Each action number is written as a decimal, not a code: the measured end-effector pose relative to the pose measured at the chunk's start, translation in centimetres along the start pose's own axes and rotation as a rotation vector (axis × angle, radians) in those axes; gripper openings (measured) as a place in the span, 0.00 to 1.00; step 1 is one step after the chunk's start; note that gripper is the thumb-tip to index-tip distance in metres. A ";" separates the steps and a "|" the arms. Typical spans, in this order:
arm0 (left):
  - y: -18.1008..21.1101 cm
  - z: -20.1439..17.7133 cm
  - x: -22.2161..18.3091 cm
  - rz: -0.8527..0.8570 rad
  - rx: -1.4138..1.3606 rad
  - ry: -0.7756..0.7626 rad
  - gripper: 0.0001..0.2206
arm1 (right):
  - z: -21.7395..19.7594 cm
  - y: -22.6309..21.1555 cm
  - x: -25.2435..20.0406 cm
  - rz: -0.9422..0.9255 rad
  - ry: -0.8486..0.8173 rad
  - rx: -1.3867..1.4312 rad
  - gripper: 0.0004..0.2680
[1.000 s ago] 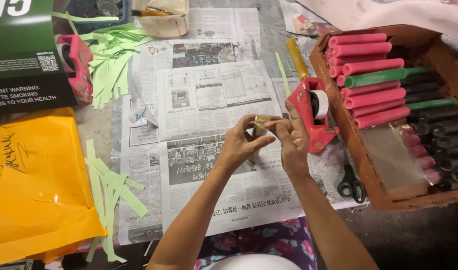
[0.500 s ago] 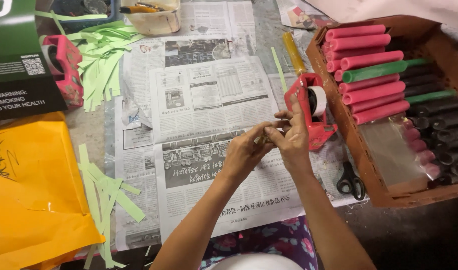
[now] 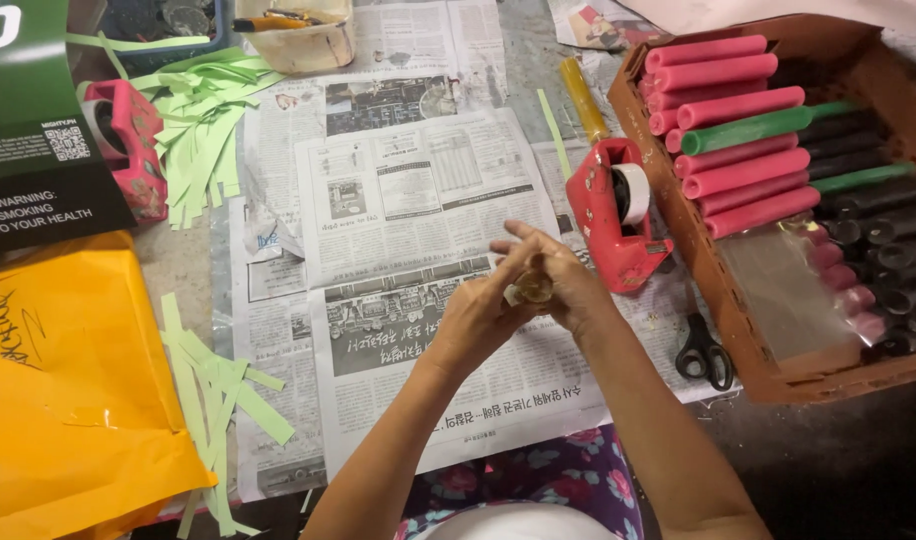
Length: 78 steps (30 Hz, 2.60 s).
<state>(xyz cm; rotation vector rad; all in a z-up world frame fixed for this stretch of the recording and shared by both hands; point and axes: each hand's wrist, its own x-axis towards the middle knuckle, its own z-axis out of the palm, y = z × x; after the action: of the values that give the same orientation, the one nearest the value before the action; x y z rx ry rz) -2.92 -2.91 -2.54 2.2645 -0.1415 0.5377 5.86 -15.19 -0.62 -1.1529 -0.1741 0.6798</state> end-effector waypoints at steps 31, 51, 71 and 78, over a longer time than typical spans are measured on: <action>-2.0 -0.4 -2.5 -0.027 0.056 0.317 0.26 | -1.3 6.7 0.4 -0.602 0.230 -0.536 0.17; -2.1 1.8 2.2 -0.102 -0.205 0.265 0.25 | -21.5 -4.4 -0.8 -0.148 0.698 -1.054 0.25; -1.8 1.4 2.5 -0.128 -0.151 0.216 0.24 | -17.9 -2.6 -5.0 -0.313 0.586 -0.462 0.29; -1.6 1.1 2.9 -0.143 -0.156 0.243 0.25 | -18.4 5.2 -2.1 -0.155 0.698 0.014 0.26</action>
<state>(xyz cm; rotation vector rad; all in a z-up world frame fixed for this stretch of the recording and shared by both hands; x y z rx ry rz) 0.49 -2.42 -3.02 2.0217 0.0971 0.6942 10.62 -29.57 -12.47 -1.2844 0.3291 0.1158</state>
